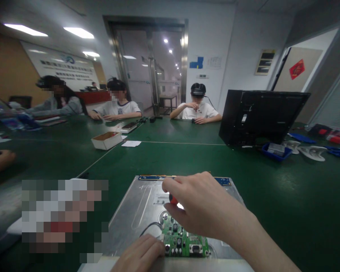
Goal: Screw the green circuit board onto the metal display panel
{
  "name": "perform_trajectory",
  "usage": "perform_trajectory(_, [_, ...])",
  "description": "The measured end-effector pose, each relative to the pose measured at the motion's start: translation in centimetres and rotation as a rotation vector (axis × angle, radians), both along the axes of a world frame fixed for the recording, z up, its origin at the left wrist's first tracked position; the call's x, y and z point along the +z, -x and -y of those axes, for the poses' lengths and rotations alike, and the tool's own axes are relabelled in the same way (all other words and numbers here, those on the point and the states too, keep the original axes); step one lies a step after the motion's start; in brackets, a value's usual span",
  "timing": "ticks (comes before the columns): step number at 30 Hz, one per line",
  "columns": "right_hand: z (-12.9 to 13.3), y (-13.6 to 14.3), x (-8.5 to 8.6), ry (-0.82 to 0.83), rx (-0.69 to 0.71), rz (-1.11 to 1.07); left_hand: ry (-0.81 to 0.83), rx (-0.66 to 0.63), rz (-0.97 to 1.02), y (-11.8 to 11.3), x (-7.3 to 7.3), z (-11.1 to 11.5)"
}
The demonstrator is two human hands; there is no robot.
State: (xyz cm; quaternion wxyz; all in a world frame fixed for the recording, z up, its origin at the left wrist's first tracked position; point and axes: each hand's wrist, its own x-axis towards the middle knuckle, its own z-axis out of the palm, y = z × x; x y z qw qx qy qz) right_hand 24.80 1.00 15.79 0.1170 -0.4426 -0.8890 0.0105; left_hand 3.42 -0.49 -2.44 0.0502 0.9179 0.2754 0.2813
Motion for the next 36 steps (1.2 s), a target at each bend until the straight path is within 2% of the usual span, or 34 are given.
perform_trajectory(9, [0.4, 0.3, 0.4, 0.049, 0.062, -0.002, 0.202, 0.044, 0.022, 0.4, 1.1, 0.5])
perform_trajectory(14, [0.4, 0.2, 0.4, 0.037, 0.053, 0.009, 0.178, 0.025, 0.072, 0.2, 0.9, 0.4])
perform_trajectory(20, [0.3, 0.3, 0.5, 0.036, 0.05, 0.016, 0.289, 0.04, 0.056, 0.3, 0.9, 0.5])
perform_trajectory(25, [0.3, 0.3, 0.5, 0.028, 0.049, 0.015, 0.288, -0.003, 0.129, 0.4, 0.5, 0.3])
perform_trajectory(32, [0.4, 0.1, 0.4, 0.018, 0.06, -0.004, 0.339, 0.083, 0.104, 0.3, 2.7, 0.8])
perform_trajectory(36, [0.6, 0.3, 0.5, 0.053, 0.066, -0.004, 0.333, 0.105, 0.098, 0.3, 3.2, 0.9])
